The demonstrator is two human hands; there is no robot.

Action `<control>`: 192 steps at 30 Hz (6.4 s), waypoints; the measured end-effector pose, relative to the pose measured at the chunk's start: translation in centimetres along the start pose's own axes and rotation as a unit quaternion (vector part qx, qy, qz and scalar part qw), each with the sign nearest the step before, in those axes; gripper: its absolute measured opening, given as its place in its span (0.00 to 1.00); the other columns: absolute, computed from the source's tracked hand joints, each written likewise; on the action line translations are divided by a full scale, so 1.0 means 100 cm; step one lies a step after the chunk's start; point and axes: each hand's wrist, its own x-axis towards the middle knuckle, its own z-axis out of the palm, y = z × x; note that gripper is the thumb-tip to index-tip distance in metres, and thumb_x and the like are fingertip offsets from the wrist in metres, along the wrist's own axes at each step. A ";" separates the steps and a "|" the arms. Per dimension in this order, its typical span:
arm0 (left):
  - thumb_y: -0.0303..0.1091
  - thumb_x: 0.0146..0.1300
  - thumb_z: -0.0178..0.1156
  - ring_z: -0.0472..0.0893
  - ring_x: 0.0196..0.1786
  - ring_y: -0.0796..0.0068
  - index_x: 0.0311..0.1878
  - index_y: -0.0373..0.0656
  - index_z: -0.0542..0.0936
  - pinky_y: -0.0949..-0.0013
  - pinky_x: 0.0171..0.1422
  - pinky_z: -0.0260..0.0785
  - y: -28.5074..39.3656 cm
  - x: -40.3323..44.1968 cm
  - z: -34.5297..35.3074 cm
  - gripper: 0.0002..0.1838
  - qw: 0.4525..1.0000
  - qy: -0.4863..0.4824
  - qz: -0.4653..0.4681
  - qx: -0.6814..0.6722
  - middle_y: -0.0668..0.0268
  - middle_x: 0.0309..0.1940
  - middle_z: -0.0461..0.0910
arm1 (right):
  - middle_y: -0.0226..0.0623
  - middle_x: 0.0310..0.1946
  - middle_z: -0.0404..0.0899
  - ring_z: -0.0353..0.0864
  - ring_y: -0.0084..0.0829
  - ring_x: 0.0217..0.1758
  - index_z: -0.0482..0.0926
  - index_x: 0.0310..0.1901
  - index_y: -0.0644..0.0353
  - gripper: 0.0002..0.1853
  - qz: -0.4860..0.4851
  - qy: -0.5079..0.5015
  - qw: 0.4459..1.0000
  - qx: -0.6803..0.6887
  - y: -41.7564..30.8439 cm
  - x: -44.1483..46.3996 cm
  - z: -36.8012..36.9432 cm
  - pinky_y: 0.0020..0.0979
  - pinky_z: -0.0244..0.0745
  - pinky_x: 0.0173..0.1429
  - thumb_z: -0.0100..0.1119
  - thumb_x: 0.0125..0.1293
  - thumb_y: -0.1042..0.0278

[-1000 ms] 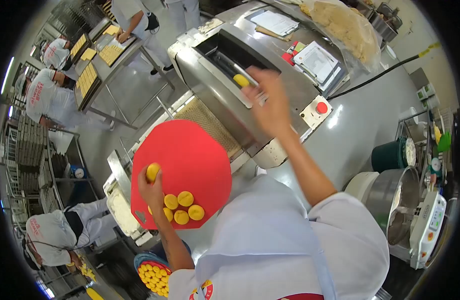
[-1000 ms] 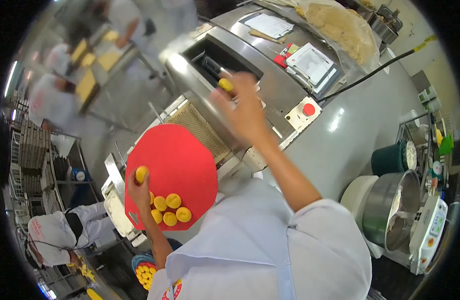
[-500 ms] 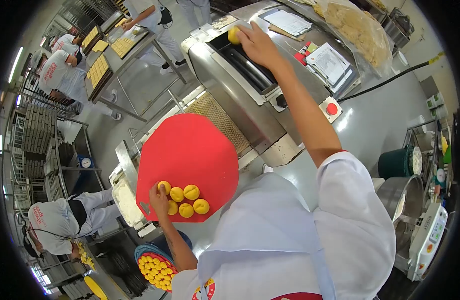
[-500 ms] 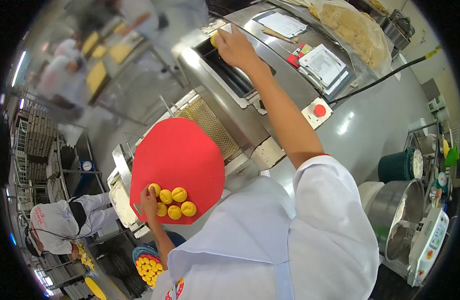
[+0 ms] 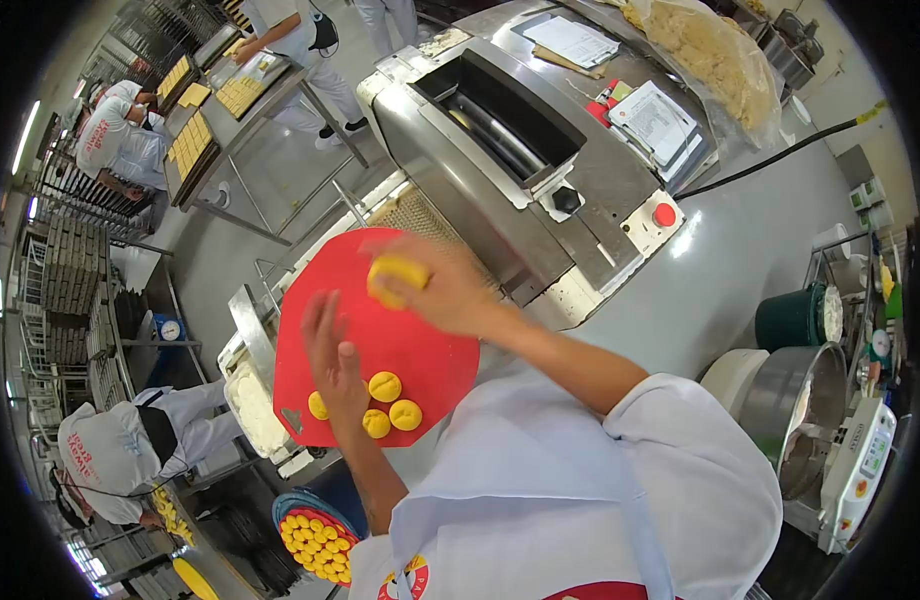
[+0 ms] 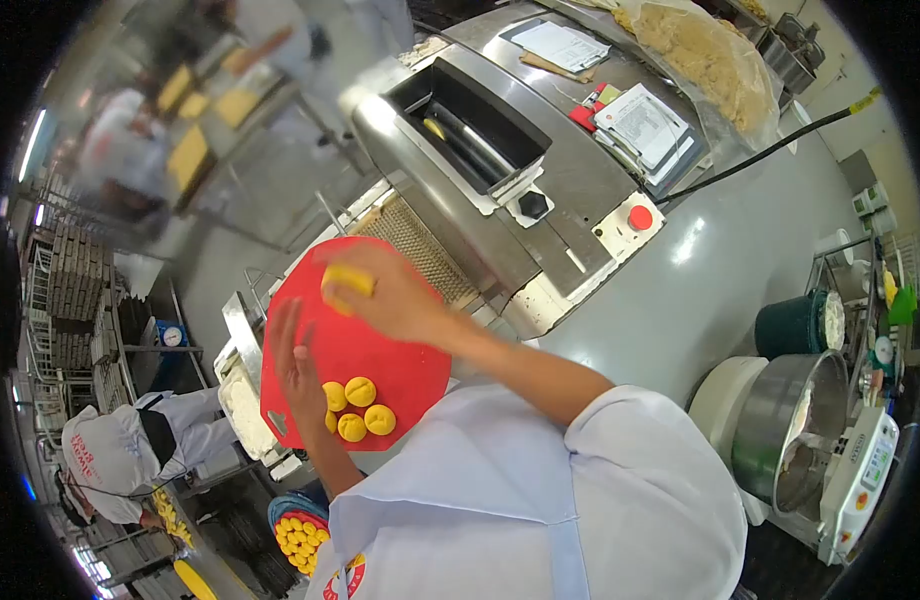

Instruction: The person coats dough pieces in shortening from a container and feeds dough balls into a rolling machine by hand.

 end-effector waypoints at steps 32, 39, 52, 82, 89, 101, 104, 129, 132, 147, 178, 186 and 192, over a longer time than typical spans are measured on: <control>0.32 0.63 0.68 0.78 0.55 0.60 0.55 0.37 0.77 0.57 0.65 0.69 -0.159 -0.108 -0.080 0.19 0.977 -0.084 -0.110 0.160 0.59 0.48 0.79 | 0.37 0.41 0.81 0.81 0.30 0.46 0.76 0.50 0.62 0.16 0.198 -0.213 0.955 0.059 0.080 -0.081 0.098 0.34 0.76 0.51 0.65 0.68 0.62; 0.38 0.68 0.64 0.78 0.49 0.70 0.58 0.34 0.78 0.66 0.59 0.71 -0.168 -0.121 -0.118 0.21 0.917 0.245 -0.174 -0.262 0.62 0.45 0.79 | 0.41 0.42 0.85 0.83 0.29 0.42 0.84 0.51 0.61 0.12 -0.116 0.299 0.944 -0.070 -0.004 0.080 -0.074 0.30 0.77 0.48 0.60 0.72 0.66; 0.37 0.56 0.74 0.78 0.54 0.57 0.54 0.37 0.73 0.58 0.62 0.69 -0.160 -0.104 -0.127 0.26 0.916 0.074 -0.197 0.342 0.53 0.51 0.78 | 0.45 0.46 0.82 0.82 0.42 0.48 0.83 0.50 0.61 0.18 0.074 0.052 0.993 -0.073 0.025 -0.003 -0.062 0.37 0.77 0.51 0.65 0.68 0.55; 0.27 0.56 0.72 0.80 0.55 0.61 0.55 0.37 0.78 0.65 0.56 0.75 0.040 -0.012 0.027 0.23 0.990 -0.009 0.027 0.142 0.56 0.52 0.79 | 0.42 0.61 0.76 0.81 0.31 0.55 0.72 0.70 0.56 0.33 0.035 -0.090 0.995 0.026 0.003 -0.040 0.006 0.32 0.78 0.52 0.69 0.65 0.58; 0.32 0.71 0.57 0.80 0.47 0.72 0.53 0.37 0.79 0.67 0.48 0.75 0.008 -0.021 -0.011 0.12 0.951 0.098 -0.172 -0.237 0.63 0.46 0.79 | 0.43 0.46 0.86 0.86 0.35 0.51 0.83 0.56 0.60 0.20 -0.236 0.361 0.859 -0.276 -0.038 0.124 -0.138 0.31 0.80 0.53 0.69 0.64 0.64; 0.37 0.73 0.57 0.63 0.74 0.62 0.79 0.46 0.56 0.55 0.78 0.57 0.036 0.006 0.072 0.35 0.880 0.014 -0.084 -0.467 0.56 0.71 0.63 | 0.42 0.50 0.84 0.83 0.29 0.48 0.77 0.65 0.54 0.29 0.091 -0.124 0.985 -0.071 -0.048 0.012 -0.064 0.31 0.78 0.53 0.70 0.62 0.60; 0.44 0.71 0.61 0.51 0.82 0.53 0.80 0.48 0.54 0.50 0.82 0.47 0.020 -0.011 0.027 0.40 0.999 0.016 -0.032 0.007 0.50 0.80 0.50 | 0.40 0.49 0.86 0.84 0.21 0.48 0.79 0.63 0.54 0.26 -0.034 0.153 0.984 -0.090 -0.054 0.048 -0.111 0.27 0.81 0.51 0.71 0.62 0.62; 0.27 0.69 0.55 0.78 0.44 0.73 0.55 0.37 0.75 0.71 0.52 0.74 -0.141 -0.108 -0.062 0.13 0.938 0.201 -0.251 -0.126 0.63 0.46 0.76 | 0.44 0.62 0.74 0.68 0.47 0.71 0.73 0.61 0.58 0.27 -0.058 -0.561 0.815 -0.136 0.099 -0.132 0.106 0.58 0.48 0.78 0.65 0.65 0.55; 0.28 0.70 0.55 0.79 0.44 0.71 0.55 0.37 0.77 0.68 0.49 0.79 -0.194 -0.126 -0.057 0.13 0.959 0.176 -0.222 -0.026 0.62 0.48 0.76 | 0.39 0.58 0.77 0.74 0.39 0.66 0.74 0.56 0.58 0.18 0.101 -0.492 0.864 0.041 0.075 -0.114 0.089 0.47 0.58 0.76 0.64 0.67 0.62; 0.38 0.76 0.56 0.84 0.44 0.64 0.57 0.34 0.76 0.62 0.47 0.84 -0.105 -0.070 -0.006 0.17 0.926 0.158 -0.260 -0.225 0.58 0.44 0.78 | 0.56 0.58 0.71 0.72 0.52 0.61 0.75 0.62 0.64 0.31 -0.122 0.208 0.810 -0.535 0.034 0.133 -0.190 0.49 0.69 0.64 0.67 0.66 0.50; 0.42 0.75 0.57 0.79 0.60 0.65 0.68 0.37 0.72 0.65 0.65 0.72 -0.072 -0.124 -0.045 0.25 0.951 0.008 -0.287 -0.118 0.57 0.65 0.74 | 0.33 0.31 0.80 0.77 0.25 0.35 0.87 0.44 0.59 0.09 0.110 0.208 0.942 -0.239 -0.017 -0.103 -0.102 0.27 0.71 0.41 0.64 0.69 0.64; 0.34 0.72 0.61 0.82 0.41 0.80 0.58 0.40 0.82 0.74 0.48 0.75 -0.090 -0.138 -0.151 0.15 0.989 -0.096 -0.104 0.034 0.68 0.36 0.84 | 0.25 0.17 0.71 0.63 0.15 0.20 0.87 0.41 0.65 0.10 0.225 -0.013 0.968 -0.113 -0.017 -0.183 0.120 0.23 0.59 0.26 0.65 0.70 0.65; 0.40 0.74 0.58 0.75 0.22 0.81 0.29 0.38 0.80 0.73 0.27 0.65 -0.110 -0.196 -0.208 0.19 0.959 -0.045 -0.278 -0.041 0.70 0.20 0.76 | 0.17 0.17 0.64 0.57 0.11 0.22 0.83 0.31 0.66 0.13 0.218 -0.078 0.968 -0.096 -0.021 -0.176 0.187 0.22 0.50 0.25 0.66 0.69 0.65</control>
